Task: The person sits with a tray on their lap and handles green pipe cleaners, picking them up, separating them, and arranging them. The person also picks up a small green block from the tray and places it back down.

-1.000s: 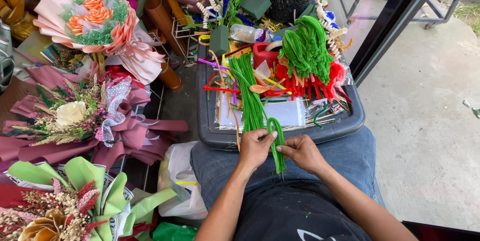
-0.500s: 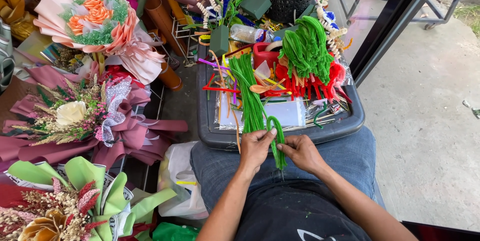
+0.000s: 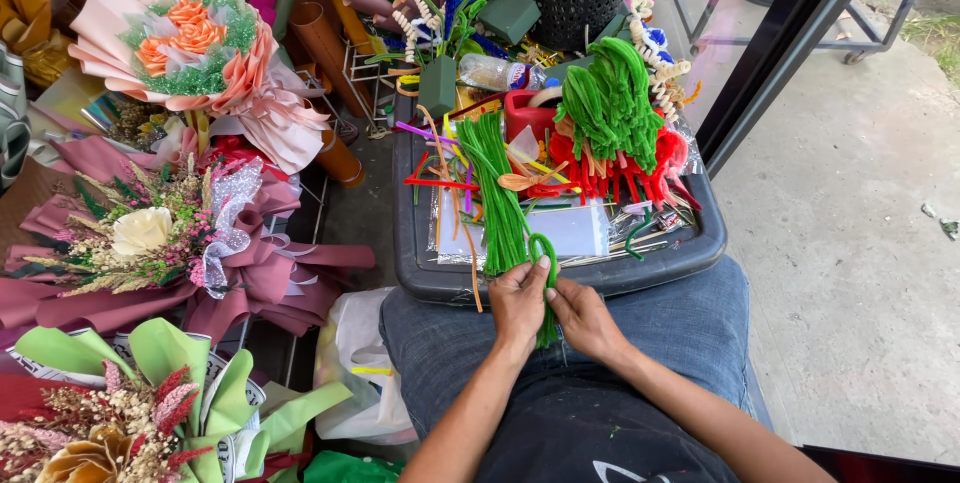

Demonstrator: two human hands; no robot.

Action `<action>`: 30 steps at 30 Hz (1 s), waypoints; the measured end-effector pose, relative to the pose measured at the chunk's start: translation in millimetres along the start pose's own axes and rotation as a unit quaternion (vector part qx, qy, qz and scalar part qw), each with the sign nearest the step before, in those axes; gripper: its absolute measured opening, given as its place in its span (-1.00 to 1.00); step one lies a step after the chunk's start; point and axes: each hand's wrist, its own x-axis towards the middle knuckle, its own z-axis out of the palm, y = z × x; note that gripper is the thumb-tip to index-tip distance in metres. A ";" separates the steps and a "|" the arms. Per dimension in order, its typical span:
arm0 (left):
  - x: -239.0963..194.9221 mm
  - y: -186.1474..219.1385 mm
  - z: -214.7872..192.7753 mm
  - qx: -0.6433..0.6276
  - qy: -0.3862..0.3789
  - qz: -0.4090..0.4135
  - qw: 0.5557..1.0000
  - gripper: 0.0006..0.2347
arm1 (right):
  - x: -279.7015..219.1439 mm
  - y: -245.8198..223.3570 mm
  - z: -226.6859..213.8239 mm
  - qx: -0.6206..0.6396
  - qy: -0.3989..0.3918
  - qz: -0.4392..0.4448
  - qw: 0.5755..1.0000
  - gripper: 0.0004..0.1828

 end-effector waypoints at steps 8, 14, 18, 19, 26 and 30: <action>22.7 -48.9 -5.8 -0.048 -0.001 -0.029 0.998 -0.87 | -7.4 -35.2 4.7 -0.001 -0.011 -0.006 1.000 -0.75; 23.5 8.6 -41.5 0.007 -0.093 -0.020 0.995 -0.84 | -13.7 -41.3 -31.2 -0.083 -0.072 -0.042 0.993 -0.75; 42.3 -10.7 -56.5 0.069 -0.141 0.022 0.987 -0.84 | -15.4 -51.3 -48.6 -0.153 -0.112 -0.069 0.979 -0.74; 39.8 -2.0 -57.2 0.069 -0.141 0.022 0.987 -0.84 | -16.7 -55.6 -50.3 -0.153 -0.112 -0.069 0.979 -0.74; 31.3 8.8 -65.0 0.278 -0.119 0.078 0.950 -0.88 | -16.6 -54.4 -66.5 -0.341 -0.100 -0.144 0.924 -0.77; 24.7 -0.7 -54.3 0.311 -0.067 0.083 0.944 -0.89 | -13.5 -54.1 -63.7 -0.406 -0.057 -0.165 0.897 -0.51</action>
